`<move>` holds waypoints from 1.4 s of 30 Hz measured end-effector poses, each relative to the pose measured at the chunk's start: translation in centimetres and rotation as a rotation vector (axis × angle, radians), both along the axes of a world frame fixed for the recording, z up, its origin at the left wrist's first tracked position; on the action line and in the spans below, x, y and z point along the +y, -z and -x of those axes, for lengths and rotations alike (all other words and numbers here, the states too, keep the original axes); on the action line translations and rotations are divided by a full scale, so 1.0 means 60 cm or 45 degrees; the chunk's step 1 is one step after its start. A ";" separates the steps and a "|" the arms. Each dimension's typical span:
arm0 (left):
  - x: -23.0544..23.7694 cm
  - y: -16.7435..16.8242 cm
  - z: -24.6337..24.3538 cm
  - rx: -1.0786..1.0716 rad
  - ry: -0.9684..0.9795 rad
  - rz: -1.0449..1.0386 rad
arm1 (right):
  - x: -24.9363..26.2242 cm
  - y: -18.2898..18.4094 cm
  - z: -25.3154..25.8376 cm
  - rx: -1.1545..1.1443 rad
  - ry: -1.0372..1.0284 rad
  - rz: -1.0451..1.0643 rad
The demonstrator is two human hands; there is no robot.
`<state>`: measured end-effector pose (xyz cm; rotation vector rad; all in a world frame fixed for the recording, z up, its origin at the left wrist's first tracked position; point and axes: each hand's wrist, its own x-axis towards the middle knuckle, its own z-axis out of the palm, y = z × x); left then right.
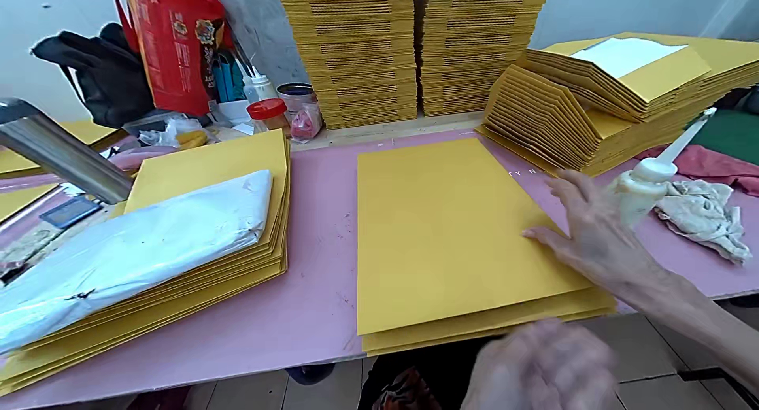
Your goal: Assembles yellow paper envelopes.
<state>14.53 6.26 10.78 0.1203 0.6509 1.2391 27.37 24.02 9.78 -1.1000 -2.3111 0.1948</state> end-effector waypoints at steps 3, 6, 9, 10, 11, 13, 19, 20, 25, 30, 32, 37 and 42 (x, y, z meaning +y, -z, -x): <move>0.013 -0.037 0.015 0.540 0.198 -0.484 | 0.004 0.033 0.035 0.033 -0.284 -0.209; 0.104 -0.008 0.034 1.906 -0.228 -1.085 | -0.017 0.033 0.041 0.130 -0.362 0.073; 0.165 0.041 0.076 2.803 0.181 -1.060 | -0.016 0.053 0.044 0.102 -0.310 -0.025; 0.167 0.059 0.091 2.967 0.362 -0.985 | -0.006 0.075 0.044 0.053 -0.312 -0.137; 0.161 0.076 0.109 3.052 0.403 -0.955 | 0.000 0.091 0.044 -0.001 -0.327 -0.208; 0.129 0.098 0.162 3.118 0.285 -0.944 | 0.001 0.098 0.040 -0.116 -0.356 -0.219; 0.056 0.078 0.256 2.809 0.090 -0.691 | -0.003 0.025 0.080 -0.490 -0.270 0.432; 0.058 0.080 0.251 2.778 0.066 -0.683 | -0.013 0.022 0.115 -0.522 -0.255 0.454; 0.065 0.097 0.260 2.861 0.046 -0.728 | -0.060 0.054 0.255 -0.178 -0.491 0.287; 0.058 0.092 0.263 2.949 0.130 -0.642 | 0.026 0.031 0.108 -0.448 -0.246 0.393; 0.061 0.096 0.257 2.989 0.138 -0.609 | 0.031 0.036 0.118 -0.484 -0.135 0.397; 0.062 0.100 0.260 3.096 0.116 -0.646 | -0.028 0.051 0.216 -0.352 -0.514 0.343; 0.065 0.085 0.274 3.158 0.314 -0.645 | 0.056 0.044 0.117 -0.413 -0.480 0.328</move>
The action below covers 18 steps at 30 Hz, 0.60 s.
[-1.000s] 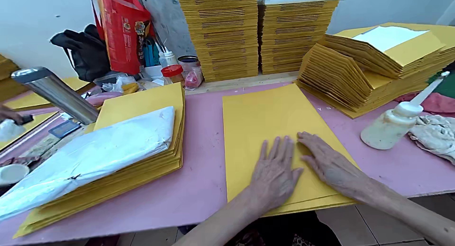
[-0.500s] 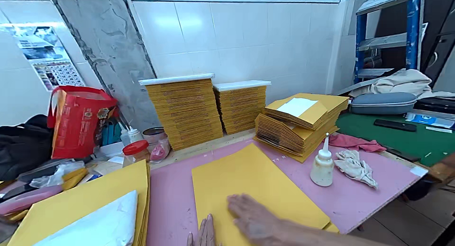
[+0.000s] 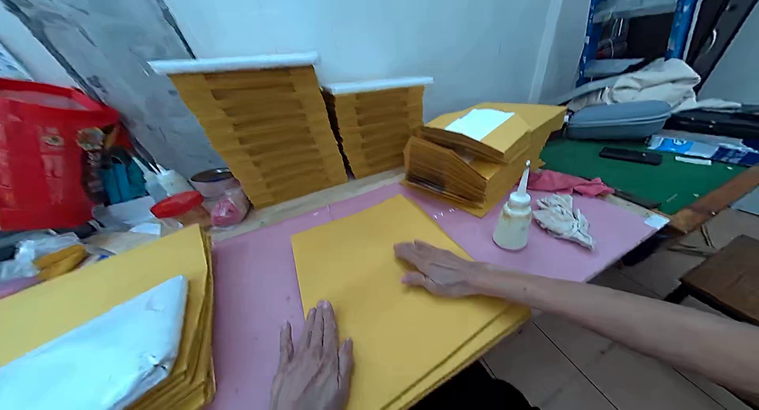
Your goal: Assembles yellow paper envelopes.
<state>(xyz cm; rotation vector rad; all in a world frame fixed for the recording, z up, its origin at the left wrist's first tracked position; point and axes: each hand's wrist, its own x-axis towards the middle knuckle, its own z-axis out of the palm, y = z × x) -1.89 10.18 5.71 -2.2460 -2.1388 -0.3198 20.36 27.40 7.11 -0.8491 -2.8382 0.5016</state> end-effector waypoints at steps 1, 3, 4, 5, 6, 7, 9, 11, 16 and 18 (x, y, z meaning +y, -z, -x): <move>0.010 -0.006 -0.001 0.034 0.004 0.019 | 0.005 0.006 -0.003 0.023 0.023 -0.050; 0.040 -0.003 -0.008 0.093 -0.017 0.003 | 0.003 0.014 0.000 0.060 0.024 -0.111; 0.058 -0.003 -0.015 0.093 -0.050 0.057 | 0.001 0.017 0.002 0.091 0.023 -0.140; 0.079 -0.003 -0.022 0.092 -0.088 0.108 | 0.000 0.018 0.003 0.128 0.020 -0.175; 0.098 -0.002 -0.031 0.080 -0.127 0.150 | 0.000 0.018 0.003 0.161 0.021 -0.197; 0.112 -0.001 -0.038 0.074 -0.156 0.162 | -0.001 0.018 0.002 0.198 0.024 -0.216; 0.124 0.007 -0.043 0.047 -0.156 0.056 | -0.006 0.016 -0.002 0.280 0.053 -0.252; 0.125 0.012 -0.046 0.037 -0.139 -0.113 | -0.010 0.015 -0.003 0.363 0.100 -0.373; 0.119 0.000 -0.059 0.056 -0.114 -0.242 | -0.003 0.019 0.001 0.428 0.140 -0.516; 0.118 -0.003 -0.062 -0.003 -0.113 -0.209 | 0.003 0.019 -0.005 0.384 0.178 -0.389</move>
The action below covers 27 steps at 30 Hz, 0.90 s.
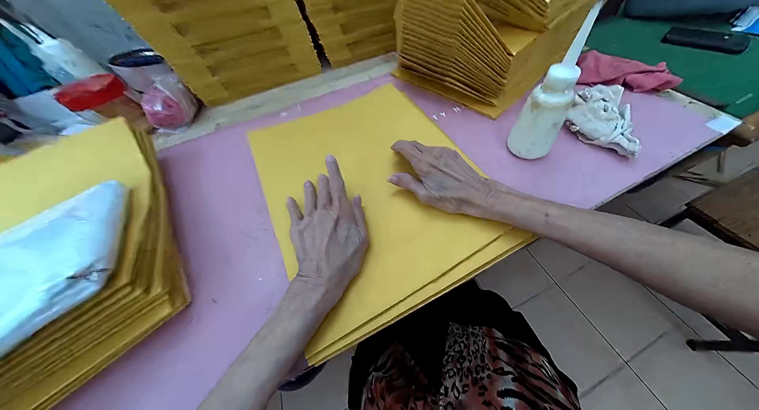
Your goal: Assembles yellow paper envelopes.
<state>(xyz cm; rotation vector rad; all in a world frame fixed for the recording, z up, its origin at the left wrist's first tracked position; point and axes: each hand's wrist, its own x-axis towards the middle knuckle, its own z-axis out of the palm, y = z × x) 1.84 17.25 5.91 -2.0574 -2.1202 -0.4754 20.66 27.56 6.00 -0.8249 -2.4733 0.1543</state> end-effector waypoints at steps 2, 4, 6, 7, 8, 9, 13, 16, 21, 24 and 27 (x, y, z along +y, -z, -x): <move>-0.004 -0.010 0.001 -0.111 0.032 0.130 | 0.000 -0.002 -0.006 -0.118 0.006 0.146; -0.007 -0.028 0.015 -0.226 0.082 0.273 | -0.008 -0.001 0.003 -0.227 -0.029 0.160; -0.012 -0.036 0.038 -0.312 0.130 0.343 | -0.032 0.006 0.018 -0.310 -0.077 0.131; -0.017 -0.031 0.048 -0.323 0.166 0.313 | -0.042 0.011 0.022 -0.309 -0.121 0.107; -0.020 -0.020 0.054 -0.314 0.210 0.239 | -0.045 0.015 0.020 -0.303 -0.175 0.108; -0.022 -0.013 0.056 -0.303 0.240 0.190 | -0.039 0.014 0.014 -0.313 -0.223 0.124; -0.027 -0.003 0.054 -0.280 0.202 0.070 | 0.012 -0.004 -0.031 -0.283 -0.258 0.180; -0.026 -0.002 0.046 -0.252 0.151 0.089 | 0.006 -0.001 -0.033 -0.165 -0.208 0.136; -0.022 -0.008 0.031 -0.113 0.092 0.092 | -0.004 -0.005 -0.029 -0.076 -0.106 -0.084; -0.020 -0.007 0.024 -0.113 0.026 0.067 | -0.009 0.002 -0.030 -0.089 0.165 -0.105; -0.022 0.001 0.037 -0.266 0.099 -0.017 | -0.008 -0.002 -0.032 -0.082 0.493 0.078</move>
